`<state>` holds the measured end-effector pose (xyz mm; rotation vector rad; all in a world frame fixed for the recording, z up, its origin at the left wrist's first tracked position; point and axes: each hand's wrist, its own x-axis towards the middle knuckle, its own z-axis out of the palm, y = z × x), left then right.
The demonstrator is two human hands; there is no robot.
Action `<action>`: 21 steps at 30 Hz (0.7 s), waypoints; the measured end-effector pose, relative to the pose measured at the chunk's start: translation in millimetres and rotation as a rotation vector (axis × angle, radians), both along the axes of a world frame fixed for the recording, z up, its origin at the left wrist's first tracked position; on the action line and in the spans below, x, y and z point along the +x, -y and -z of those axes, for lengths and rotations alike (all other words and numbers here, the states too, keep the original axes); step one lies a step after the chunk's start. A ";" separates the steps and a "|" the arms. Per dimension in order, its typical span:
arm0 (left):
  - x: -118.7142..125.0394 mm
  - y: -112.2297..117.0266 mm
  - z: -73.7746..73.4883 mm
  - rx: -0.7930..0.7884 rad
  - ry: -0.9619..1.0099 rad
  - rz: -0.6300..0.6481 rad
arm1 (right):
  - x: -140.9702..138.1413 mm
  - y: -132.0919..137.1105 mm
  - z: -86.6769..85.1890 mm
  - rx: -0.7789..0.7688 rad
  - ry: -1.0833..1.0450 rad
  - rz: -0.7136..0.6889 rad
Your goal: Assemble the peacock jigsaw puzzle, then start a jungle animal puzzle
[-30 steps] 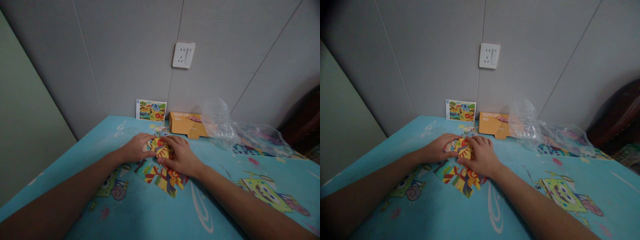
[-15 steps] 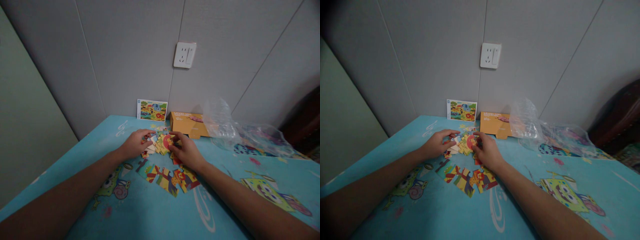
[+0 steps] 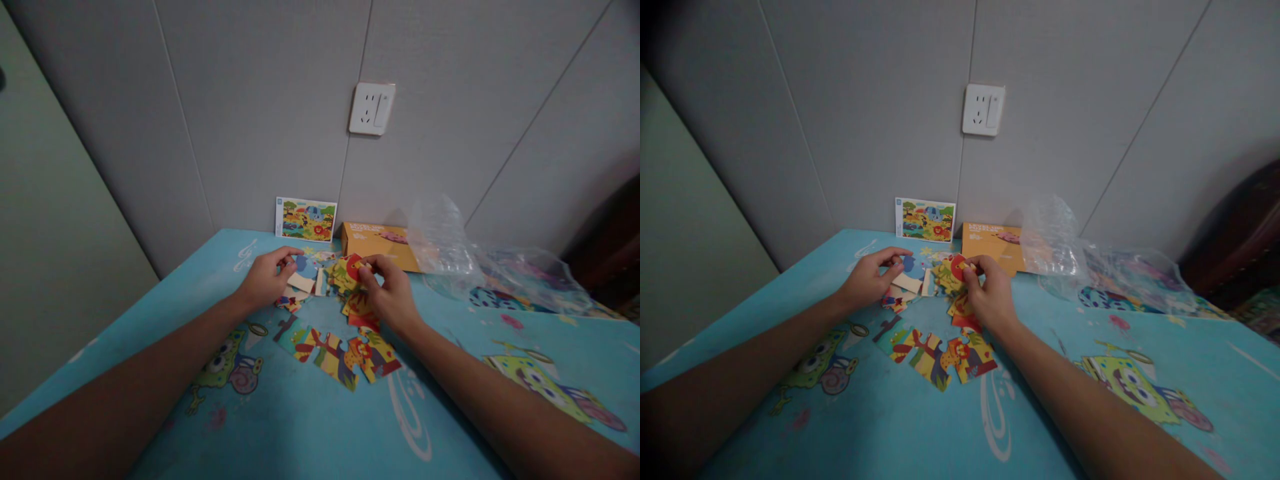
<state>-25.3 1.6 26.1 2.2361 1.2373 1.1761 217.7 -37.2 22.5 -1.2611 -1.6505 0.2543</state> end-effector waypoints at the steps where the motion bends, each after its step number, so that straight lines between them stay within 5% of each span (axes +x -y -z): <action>1: 0.0 0.1 -0.6 -0.001 0.006 -0.004 | 0.6 0.3 -0.9 0.019 -0.021 0.024; 9: -2.0 -2.2 0.4 0.051 0.097 -0.122 | 5.9 -4.6 1.9 0.071 -0.057 0.156; 15: -0.3 -3.6 -0.8 -0.033 0.306 -0.125 | 3.6 -5.3 4.1 -0.054 0.237 0.240; 21: 17.7 23.1 -6.4 -0.229 0.334 0.178 | -17.8 17.7 -7.0 0.004 0.199 -0.144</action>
